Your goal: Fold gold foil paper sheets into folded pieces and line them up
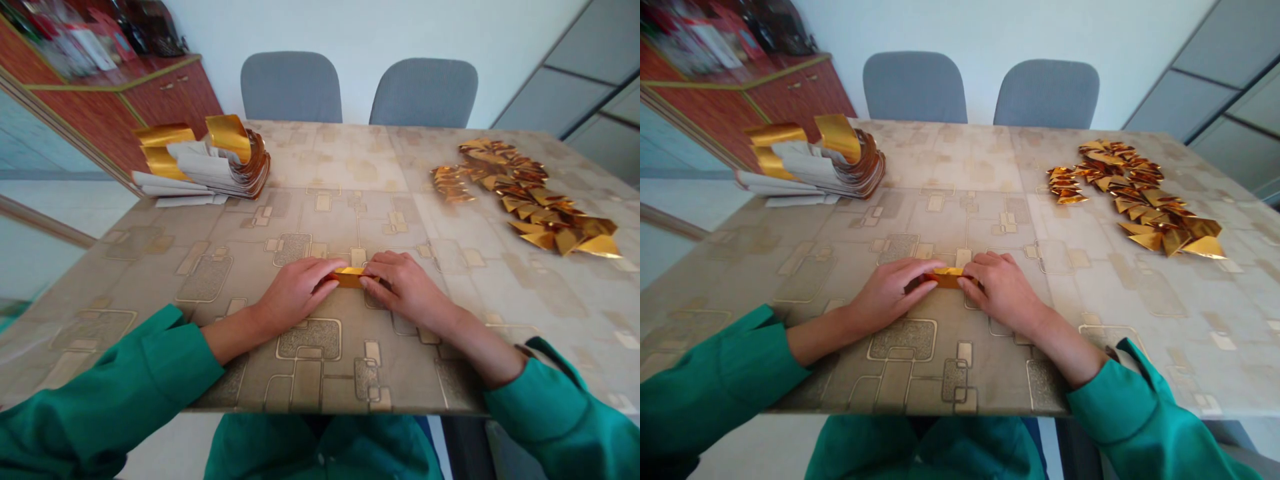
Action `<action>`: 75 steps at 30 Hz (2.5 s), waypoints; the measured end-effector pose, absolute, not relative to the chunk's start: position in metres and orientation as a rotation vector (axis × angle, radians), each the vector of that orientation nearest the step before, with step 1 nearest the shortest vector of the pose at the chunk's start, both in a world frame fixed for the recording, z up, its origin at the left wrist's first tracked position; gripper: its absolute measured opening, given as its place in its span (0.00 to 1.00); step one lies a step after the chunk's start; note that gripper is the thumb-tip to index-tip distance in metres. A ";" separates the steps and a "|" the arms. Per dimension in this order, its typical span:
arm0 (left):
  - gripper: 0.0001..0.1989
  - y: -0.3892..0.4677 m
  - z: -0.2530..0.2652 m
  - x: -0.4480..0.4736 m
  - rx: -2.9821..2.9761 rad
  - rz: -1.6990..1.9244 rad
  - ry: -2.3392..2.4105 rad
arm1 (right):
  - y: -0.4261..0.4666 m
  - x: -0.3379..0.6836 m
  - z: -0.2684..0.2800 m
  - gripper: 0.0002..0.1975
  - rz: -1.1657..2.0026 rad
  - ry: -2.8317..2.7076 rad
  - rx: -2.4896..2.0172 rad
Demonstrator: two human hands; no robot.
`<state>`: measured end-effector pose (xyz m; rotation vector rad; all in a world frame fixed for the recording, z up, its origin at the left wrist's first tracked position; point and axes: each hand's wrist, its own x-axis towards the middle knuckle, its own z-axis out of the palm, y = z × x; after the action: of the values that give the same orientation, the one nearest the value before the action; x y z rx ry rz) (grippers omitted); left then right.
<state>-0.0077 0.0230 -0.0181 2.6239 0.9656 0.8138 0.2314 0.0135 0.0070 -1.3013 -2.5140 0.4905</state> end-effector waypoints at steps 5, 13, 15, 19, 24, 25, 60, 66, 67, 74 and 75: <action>0.14 0.026 -0.021 -0.004 2.600 0.835 1.021 | 0.015 0.228 0.000 0.10 0.443 -2.397 -1.445; 0.09 0.028 -0.018 -0.004 2.665 0.720 1.125 | 0.011 0.220 -0.001 0.08 0.153 -2.399 -1.592; 0.07 0.028 -0.016 -0.004 2.769 0.722 1.079 | 0.010 0.219 -0.002 0.08 0.113 -2.403 -1.594; 0.12 0.027 -0.014 -0.004 3.048 0.676 0.834 | 0.010 0.219 -0.005 0.07 0.060 -2.392 -1.587; 0.14 0.027 -0.013 -0.004 3.139 0.521 0.675 | 0.008 0.216 -0.007 0.05 -0.021 -2.379 -1.520; 0.13 0.026 -0.013 -0.004 3.144 0.509 0.674 | 0.007 0.214 -0.008 0.04 -0.033 -2.389 -1.490; 0.09 0.030 -0.008 -0.004 2.884 0.730 1.007 | 0.006 0.223 0.002 0.04 0.076 -2.380 -1.385; 0.07 0.023 -0.006 -0.003 2.942 0.675 0.943 | 0.004 0.224 0.006 0.06 0.118 -2.463 -1.259; 0.07 0.022 -0.007 -0.004 2.916 0.631 0.932 | 0.004 0.225 0.006 0.05 0.168 -2.492 -1.245; 0.07 0.018 -0.009 -0.009 2.797 0.549 1.003 | 0.008 0.232 0.004 0.04 0.423 -2.548 -1.274; 0.08 0.018 -0.009 -0.009 2.785 0.549 1.003 | 0.008 0.233 0.005 0.04 0.449 -2.547 -1.273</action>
<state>-0.0091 0.0182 -0.0094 2.7850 1.0035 0.5487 0.2326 0.0083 0.0049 -1.2729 -2.5467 0.4492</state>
